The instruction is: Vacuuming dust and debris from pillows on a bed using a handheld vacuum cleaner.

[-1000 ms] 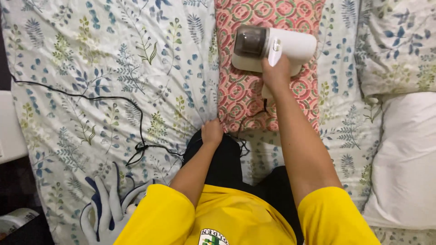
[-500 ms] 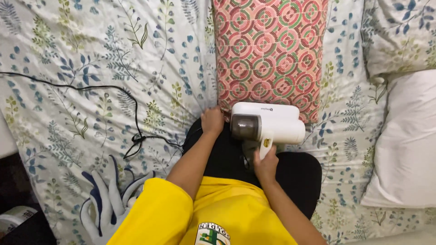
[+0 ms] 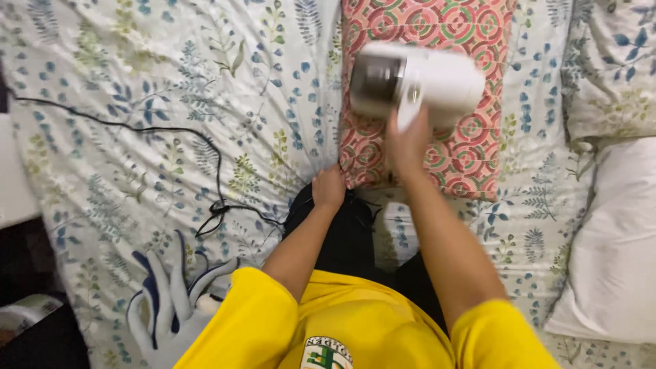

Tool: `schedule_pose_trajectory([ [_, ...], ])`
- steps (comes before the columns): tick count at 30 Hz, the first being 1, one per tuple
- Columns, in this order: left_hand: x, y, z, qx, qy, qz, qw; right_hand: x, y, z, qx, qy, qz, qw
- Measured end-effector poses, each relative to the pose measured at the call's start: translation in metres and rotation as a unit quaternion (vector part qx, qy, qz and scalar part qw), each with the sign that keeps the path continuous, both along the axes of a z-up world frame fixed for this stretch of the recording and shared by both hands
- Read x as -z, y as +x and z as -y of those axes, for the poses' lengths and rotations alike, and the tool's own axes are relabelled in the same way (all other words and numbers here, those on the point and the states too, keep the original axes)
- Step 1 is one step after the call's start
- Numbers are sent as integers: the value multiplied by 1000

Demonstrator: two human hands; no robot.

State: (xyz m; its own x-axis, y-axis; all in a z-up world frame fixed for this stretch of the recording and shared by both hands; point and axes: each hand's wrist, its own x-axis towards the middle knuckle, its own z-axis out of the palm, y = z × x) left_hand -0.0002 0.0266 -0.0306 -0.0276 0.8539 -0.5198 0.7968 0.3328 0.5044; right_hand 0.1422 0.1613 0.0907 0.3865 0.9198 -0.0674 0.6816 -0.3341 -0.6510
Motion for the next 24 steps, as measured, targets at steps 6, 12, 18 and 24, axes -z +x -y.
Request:
schedule_pose_trajectory([
  [6, -24, -13, -7, -35, -16, 62, 997, 8, -7, -29, -47, -23, 54, 997],
  [12, 23, -17, 3, 67, 30, 88, 993, -15, 20, 101, -120, -136, 93, 979],
  [18, -56, -56, 16, 143, 91, 233, 957, -36, 51, 246, 116, -165, -57, 978],
  [24, -103, -100, 0, 64, 16, 122, 990, -67, 48, 232, 140, -160, -102, 972],
])
